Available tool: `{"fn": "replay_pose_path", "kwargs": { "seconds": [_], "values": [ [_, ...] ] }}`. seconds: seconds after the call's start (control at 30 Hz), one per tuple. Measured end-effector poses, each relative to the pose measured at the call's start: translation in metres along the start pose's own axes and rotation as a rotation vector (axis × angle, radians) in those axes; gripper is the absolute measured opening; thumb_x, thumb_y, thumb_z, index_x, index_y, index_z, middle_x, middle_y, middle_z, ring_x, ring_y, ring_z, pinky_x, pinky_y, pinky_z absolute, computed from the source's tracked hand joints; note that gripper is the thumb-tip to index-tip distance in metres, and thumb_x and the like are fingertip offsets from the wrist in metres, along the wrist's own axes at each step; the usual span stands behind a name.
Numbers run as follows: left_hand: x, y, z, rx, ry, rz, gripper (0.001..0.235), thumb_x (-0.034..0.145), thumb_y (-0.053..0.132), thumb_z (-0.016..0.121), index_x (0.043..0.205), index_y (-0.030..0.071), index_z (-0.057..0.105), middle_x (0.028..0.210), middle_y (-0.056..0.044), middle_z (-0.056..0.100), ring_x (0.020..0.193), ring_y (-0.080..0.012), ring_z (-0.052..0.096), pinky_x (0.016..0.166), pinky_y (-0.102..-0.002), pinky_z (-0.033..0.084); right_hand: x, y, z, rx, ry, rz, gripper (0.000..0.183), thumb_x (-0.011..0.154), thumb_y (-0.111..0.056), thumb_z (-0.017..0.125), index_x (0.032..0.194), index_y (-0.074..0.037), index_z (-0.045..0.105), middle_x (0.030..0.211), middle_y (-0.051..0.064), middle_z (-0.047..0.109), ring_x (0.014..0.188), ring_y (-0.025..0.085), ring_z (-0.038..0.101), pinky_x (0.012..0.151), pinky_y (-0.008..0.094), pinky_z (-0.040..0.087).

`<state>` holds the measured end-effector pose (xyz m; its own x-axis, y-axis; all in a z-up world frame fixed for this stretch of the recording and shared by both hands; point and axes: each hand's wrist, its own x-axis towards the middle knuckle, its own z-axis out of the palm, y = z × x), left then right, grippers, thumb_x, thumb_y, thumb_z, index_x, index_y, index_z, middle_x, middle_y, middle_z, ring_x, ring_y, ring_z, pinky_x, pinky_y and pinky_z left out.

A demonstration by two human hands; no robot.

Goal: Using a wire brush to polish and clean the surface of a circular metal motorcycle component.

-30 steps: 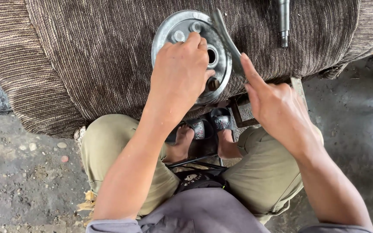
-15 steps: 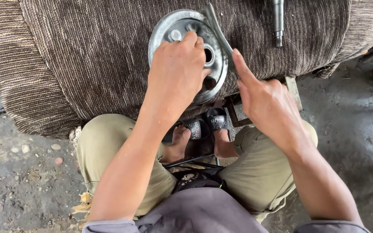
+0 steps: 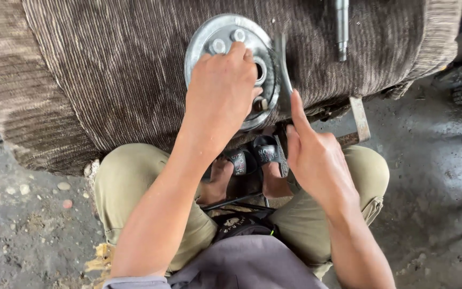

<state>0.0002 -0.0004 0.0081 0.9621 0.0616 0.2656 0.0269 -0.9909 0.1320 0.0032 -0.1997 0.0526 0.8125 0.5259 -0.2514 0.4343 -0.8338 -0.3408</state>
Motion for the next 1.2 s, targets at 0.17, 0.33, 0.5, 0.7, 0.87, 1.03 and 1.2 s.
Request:
{"fn": "replay_pose_path", "kwargs": {
  "seconds": [0.17, 0.33, 0.5, 0.7, 0.87, 1.03, 1.2],
  "values": [
    [-0.001, 0.001, -0.005, 0.035, 0.006, 0.018, 0.046, 0.087, 0.050, 0.080, 0.104, 0.008, 0.073, 0.102, -0.005, 0.067, 0.075, -0.0217, 0.069, 0.070, -0.037, 0.054, 0.027, -0.018, -0.026, -0.061, 0.022, -0.008, 0.065, 0.103, -0.021, 0.046, 0.166, -0.025, 0.030, 0.056, 0.031, 0.059, 0.051, 0.057, 0.053, 0.054, 0.062, 0.040],
    [0.001, 0.000, -0.005, 0.007, -0.035, 0.029, 0.048, 0.084, 0.044, 0.080, 0.105, 0.003, 0.068, 0.095, -0.002, 0.058, 0.061, -0.0249, 0.067, 0.064, -0.041, 0.053, 0.005, -0.014, -0.034, -0.044, 0.019, 0.052, 0.059, 0.103, -0.030, 0.041, 0.162, -0.034, 0.038, 0.078, 0.037, 0.068, 0.076, 0.060, 0.069, 0.069, 0.067, 0.059],
    [0.001, 0.000, -0.003, -0.053, -0.055, -0.022, 0.051, 0.078, 0.045, 0.082, 0.105, 0.004, 0.068, 0.092, -0.002, 0.060, 0.067, -0.0272, 0.068, 0.067, -0.042, 0.055, -0.033, 0.010, -0.020, -0.225, -0.112, 0.218, 0.061, 0.103, -0.044, 0.039, 0.162, -0.053, 0.027, 0.081, 0.023, 0.070, 0.085, 0.052, 0.073, 0.079, 0.056, 0.063],
    [0.000, 0.000, -0.006, -0.067, -0.094, -0.022, 0.054, 0.083, 0.043, 0.080, 0.113, 0.000, 0.069, 0.096, -0.004, 0.063, 0.073, -0.0281, 0.071, 0.071, -0.041, 0.056, -0.011, -0.005, -0.034, -0.171, -0.048, 0.092, 0.060, 0.105, -0.032, 0.036, 0.165, -0.039, 0.028, 0.086, 0.028, 0.069, 0.088, 0.053, 0.073, 0.076, 0.057, 0.061],
    [0.001, 0.002, -0.007, -0.080, -0.126, -0.038, 0.050, 0.084, 0.037, 0.079, 0.116, 0.000, 0.069, 0.100, -0.006, 0.065, 0.078, -0.0289, 0.072, 0.074, -0.041, 0.057, 0.009, -0.009, -0.033, -0.160, 0.040, -0.036, 0.060, 0.106, -0.027, 0.038, 0.165, -0.034, 0.031, 0.083, 0.030, 0.068, 0.082, 0.053, 0.073, 0.069, 0.054, 0.062],
    [0.004, 0.002, -0.019, -0.118, -0.099, -0.011, 0.051, 0.085, 0.036, 0.079, 0.116, -0.003, 0.070, 0.100, -0.007, 0.065, 0.082, -0.0297, 0.072, 0.077, -0.041, 0.056, -0.006, 0.000, -0.034, -0.145, 0.043, -0.042, 0.061, 0.105, -0.026, 0.039, 0.165, -0.028, 0.029, 0.085, 0.032, 0.068, 0.084, 0.053, 0.073, 0.071, 0.056, 0.062],
    [0.001, 0.003, -0.017, -0.082, -0.111, -0.016, 0.053, 0.083, 0.038, 0.079, 0.117, -0.002, 0.069, 0.101, -0.008, 0.066, 0.086, -0.0298, 0.072, 0.079, -0.042, 0.057, -0.020, 0.012, -0.038, -0.172, -0.026, -0.015, 0.061, 0.104, -0.026, 0.039, 0.165, -0.028, 0.031, 0.086, 0.031, 0.069, 0.086, 0.054, 0.073, 0.071, 0.059, 0.061]
  ]
}}
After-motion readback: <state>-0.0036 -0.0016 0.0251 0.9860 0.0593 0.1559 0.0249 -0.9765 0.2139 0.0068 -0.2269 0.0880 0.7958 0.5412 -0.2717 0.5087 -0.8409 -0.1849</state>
